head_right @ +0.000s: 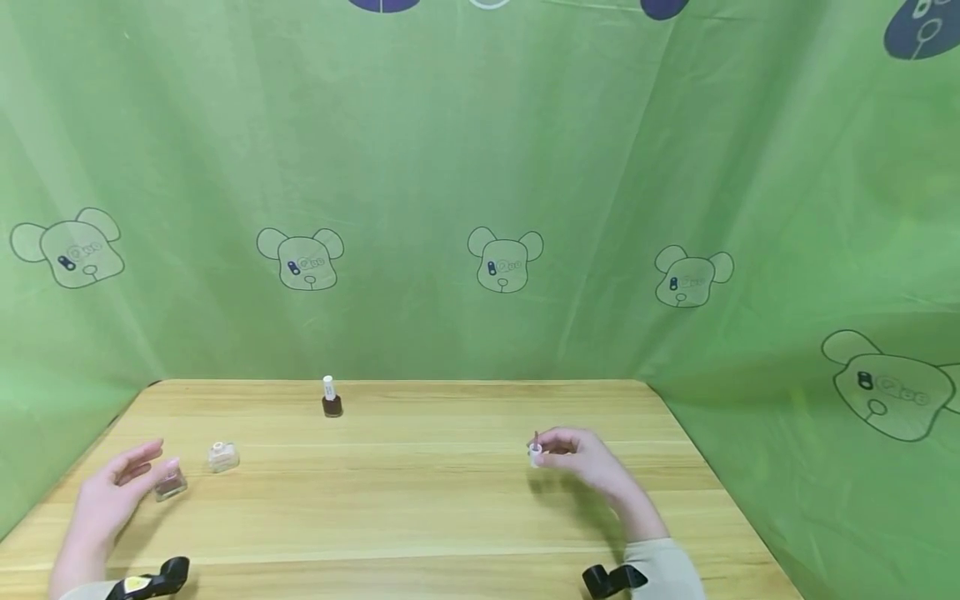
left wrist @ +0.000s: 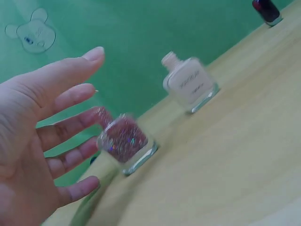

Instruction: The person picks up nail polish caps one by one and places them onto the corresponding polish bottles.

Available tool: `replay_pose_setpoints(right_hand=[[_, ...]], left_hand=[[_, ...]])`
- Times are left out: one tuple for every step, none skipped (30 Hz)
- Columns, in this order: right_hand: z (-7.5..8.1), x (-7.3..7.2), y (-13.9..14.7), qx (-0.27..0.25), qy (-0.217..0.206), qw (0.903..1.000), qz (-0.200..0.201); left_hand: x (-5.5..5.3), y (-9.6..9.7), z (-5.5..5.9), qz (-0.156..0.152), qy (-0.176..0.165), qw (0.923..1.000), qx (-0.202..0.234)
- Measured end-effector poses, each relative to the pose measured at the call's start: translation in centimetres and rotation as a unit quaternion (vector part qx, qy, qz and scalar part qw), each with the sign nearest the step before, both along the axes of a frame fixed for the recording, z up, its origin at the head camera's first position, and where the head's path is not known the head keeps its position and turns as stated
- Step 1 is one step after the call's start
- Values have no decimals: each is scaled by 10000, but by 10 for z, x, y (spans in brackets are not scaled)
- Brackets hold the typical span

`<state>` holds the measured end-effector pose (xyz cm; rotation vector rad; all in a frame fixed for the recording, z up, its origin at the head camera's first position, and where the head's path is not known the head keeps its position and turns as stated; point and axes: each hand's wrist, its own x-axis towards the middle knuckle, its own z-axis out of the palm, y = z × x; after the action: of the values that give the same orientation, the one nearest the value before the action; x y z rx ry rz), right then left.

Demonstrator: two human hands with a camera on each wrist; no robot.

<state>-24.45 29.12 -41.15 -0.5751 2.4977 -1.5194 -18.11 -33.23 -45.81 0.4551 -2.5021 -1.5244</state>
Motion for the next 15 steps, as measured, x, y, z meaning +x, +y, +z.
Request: replay_pose_setpoints(right_hand=[[-1, 0, -1, 17, -8, 10000, 15], [-1, 0, -3, 22, -32, 10000, -1], [-3, 0, -4, 37, -71, 10000, -14], [-4, -1, -6, 56, -112, 9999, -19], [-5, -1, -7, 90, -143, 9999, -21], [-6, -1, -8, 98, -164, 9998, -11], [-7, -2, -9, 115, -187, 9998, 5], [-8, -2, -11, 119, -230, 9997, -1], [-9, -2, -11, 150, -233, 9996, 35], [-10, -2, -13, 179, -236, 9995, 53], [-11, -2, -14, 206, -243, 9995, 71], [-11, -2, -15, 221, -255, 9994, 85], [-12, -2, -16, 252, -283, 9992, 88], [-12, -2, -17, 275, -302, 9991, 82], [-13, -2, -19, 309, -295, 9990, 93]], left_hand=[[1, -2, -2, -23, -7, 10000, -63], [2, -4, -3, -58, -10, 9999, -94], [2, -6, -4, -95, -34, 9999, -128], [3, -7, -5, -153, -72, 9998, -137], [3, -8, -6, -217, -117, 9996, -129], [3, -9, -6, -276, -152, 9995, -79], [3, -10, -7, -310, -221, 9992, -97], [4, -11, -7, -379, -258, 9989, -21], [3, -12, -8, -442, -295, 9986, 3], [3, -13, -9, -502, -334, 9982, -7], [2, -14, -10, -526, -374, 9979, -35], [2, -15, -11, -540, -390, 9977, -89], [1, -16, -12, -551, -412, 9975, -149], [0, -16, -14, -558, -424, 9974, -184], [0, -17, -15, -536, -448, 9973, -233]])
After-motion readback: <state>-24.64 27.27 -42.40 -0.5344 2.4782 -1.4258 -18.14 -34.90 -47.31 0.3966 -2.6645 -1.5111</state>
